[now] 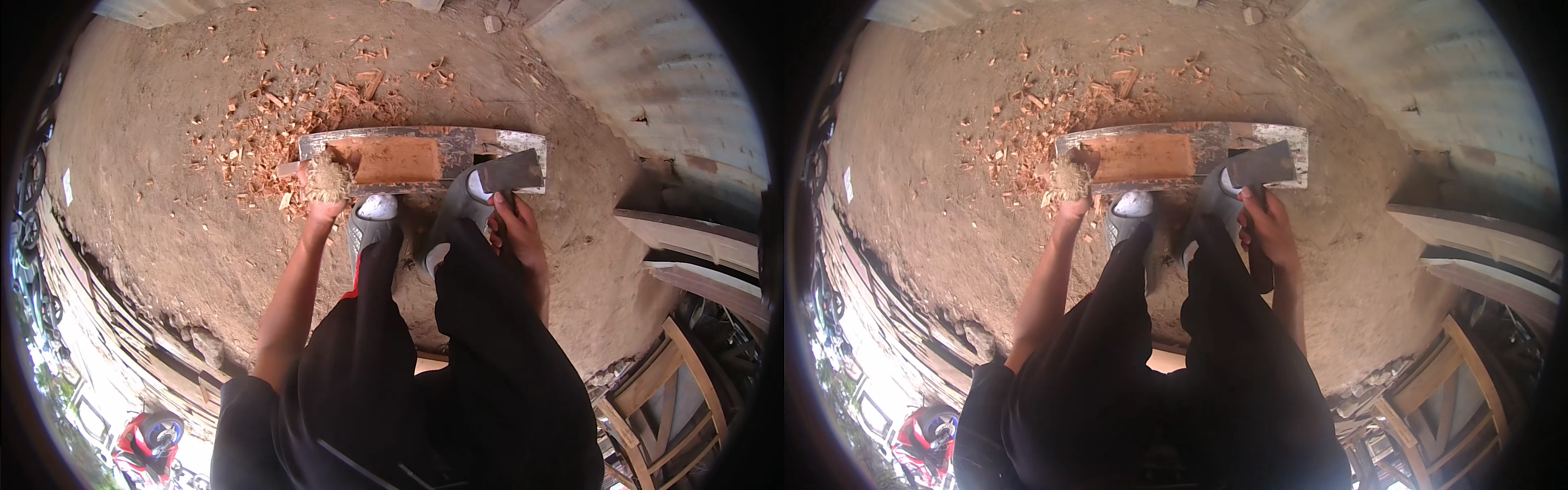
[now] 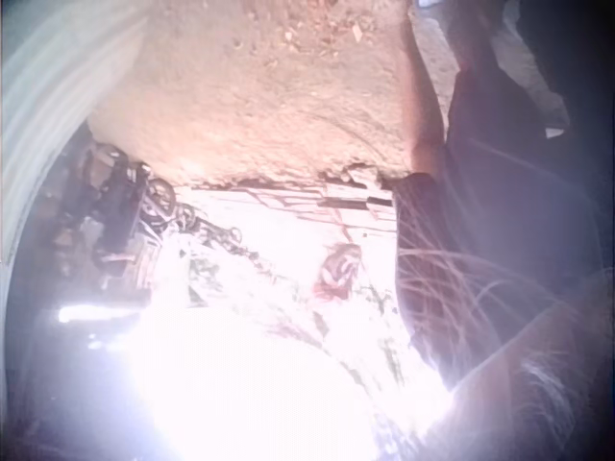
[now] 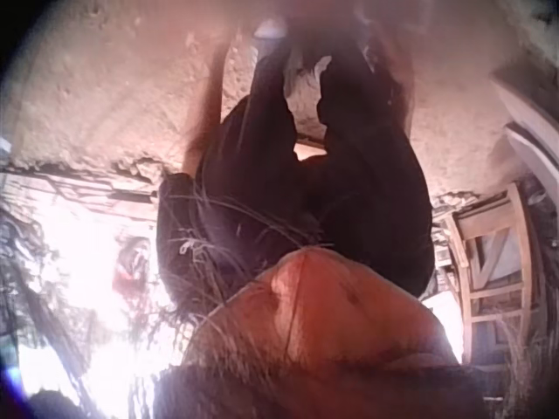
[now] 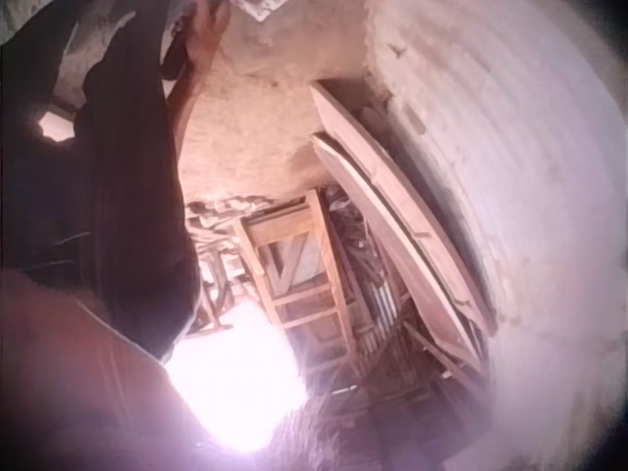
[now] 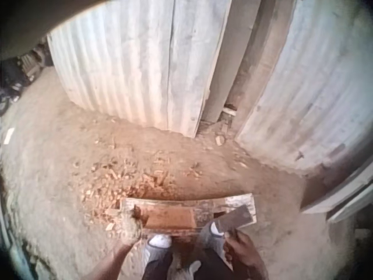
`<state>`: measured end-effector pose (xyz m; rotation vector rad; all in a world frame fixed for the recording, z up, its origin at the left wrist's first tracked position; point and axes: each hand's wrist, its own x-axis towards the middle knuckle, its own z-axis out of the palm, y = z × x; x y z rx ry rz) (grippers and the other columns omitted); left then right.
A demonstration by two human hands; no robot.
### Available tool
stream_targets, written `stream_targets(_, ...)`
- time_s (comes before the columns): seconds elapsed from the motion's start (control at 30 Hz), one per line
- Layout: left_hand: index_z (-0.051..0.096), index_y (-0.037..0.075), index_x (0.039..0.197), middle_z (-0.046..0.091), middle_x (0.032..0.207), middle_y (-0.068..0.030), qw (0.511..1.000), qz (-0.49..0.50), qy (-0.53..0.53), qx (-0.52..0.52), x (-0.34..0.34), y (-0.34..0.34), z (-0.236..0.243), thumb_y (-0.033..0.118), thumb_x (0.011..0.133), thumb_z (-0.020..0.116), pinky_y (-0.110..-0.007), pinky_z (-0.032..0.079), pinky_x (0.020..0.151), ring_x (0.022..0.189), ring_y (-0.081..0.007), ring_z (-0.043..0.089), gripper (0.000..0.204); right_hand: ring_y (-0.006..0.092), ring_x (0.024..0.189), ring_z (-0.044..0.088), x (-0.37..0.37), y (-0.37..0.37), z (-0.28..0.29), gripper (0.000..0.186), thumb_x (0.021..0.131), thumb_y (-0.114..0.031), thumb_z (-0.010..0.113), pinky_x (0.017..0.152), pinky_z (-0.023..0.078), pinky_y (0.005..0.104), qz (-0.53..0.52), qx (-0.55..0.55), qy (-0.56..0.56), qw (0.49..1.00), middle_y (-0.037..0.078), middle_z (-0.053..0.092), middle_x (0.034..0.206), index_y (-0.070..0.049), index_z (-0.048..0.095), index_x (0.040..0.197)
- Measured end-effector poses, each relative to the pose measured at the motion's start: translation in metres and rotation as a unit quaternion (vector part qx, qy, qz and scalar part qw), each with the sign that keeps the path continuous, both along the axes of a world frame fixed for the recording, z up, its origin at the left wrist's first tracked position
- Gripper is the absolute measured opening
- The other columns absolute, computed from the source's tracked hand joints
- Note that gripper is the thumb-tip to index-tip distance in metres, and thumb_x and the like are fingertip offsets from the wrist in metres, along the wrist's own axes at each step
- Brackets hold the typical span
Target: The person uses a small axe to repeatedly strike and chip away at a piece of wood resting on a metal frame. Wood shavings accumulate on the ground as the person continues to carve the wood.
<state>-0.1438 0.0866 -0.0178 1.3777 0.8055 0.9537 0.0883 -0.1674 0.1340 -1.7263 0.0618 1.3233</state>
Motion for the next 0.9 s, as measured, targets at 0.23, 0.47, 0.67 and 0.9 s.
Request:
stream_targets(0.23, 0.050, 0.014, 0.070, 0.048, 0.057, 0.0002, 0.970, 0.032, -0.131, -0.201, 0.040, -0.017, 0.031, 0.034, 0.102, 0.063, -0.031, 0.039, 0.051, 0.051, -0.0122, 0.041, 0.041, 0.0114, 0.052, 0.053, -0.002, 0.003, -0.001, 0.038, 0.105, -0.043, 0.064, 0.045, 0.043, 0.0287, 0.046, 0.023, -0.018, 0.999, 0.002, 0.054, 0.073, -0.006, 0.060, 0.114)
stream_targets(0.47, 0.045, 0.012, 0.066, 0.040, 0.051, 0.0009, 0.995, 0.094, 0.025, 0.037, -0.058, 0.050, 0.028, 0.031, 0.104, 0.056, -0.028, 0.038, 0.047, 0.047, -0.0099, 0.036, 0.044, 0.0114, 0.052, 0.054, 0.000, -0.005, 0.002, 0.037, 0.106, -0.042, 0.063, 0.045, 0.044, 0.0290, 0.014, 0.002, -0.020, 1.000, 0.002, 0.055, 0.072, -0.006, 0.060, 0.112)
stream_targets(0.67, 0.051, 0.010, 0.077, 0.052, 0.066, -0.0014, 0.984, -0.007, -0.114, -0.138, 0.032, 0.006, 0.051, 0.034, 0.099, 0.069, -0.029, 0.041, 0.056, 0.062, -0.0130, 0.049, 0.037, 0.0116, 0.052, 0.054, -0.002, -0.005, 0.000, 0.037, 0.106, -0.042, 0.063, 0.045, 0.044, 0.0291, 0.000, 0.012, -0.006, 1.000, 0.002, 0.054, 0.072, -0.005, 0.059, 0.111)
stream_targets(0.9, 0.054, 0.012, 0.071, 0.054, 0.062, -0.0029, 0.981, 0.006, -0.053, -0.187, 0.078, -0.013, 0.016, 0.044, 0.106, 0.059, -0.033, 0.047, 0.059, 0.057, -0.0151, 0.052, 0.048, 0.0092, 0.049, 0.047, -0.002, -0.005, -0.001, 0.033, 0.107, -0.038, 0.062, 0.045, 0.038, 0.0251, 0.022, 0.001, -0.008, 1.000, 0.001, 0.053, 0.071, -0.006, 0.060, 0.112)
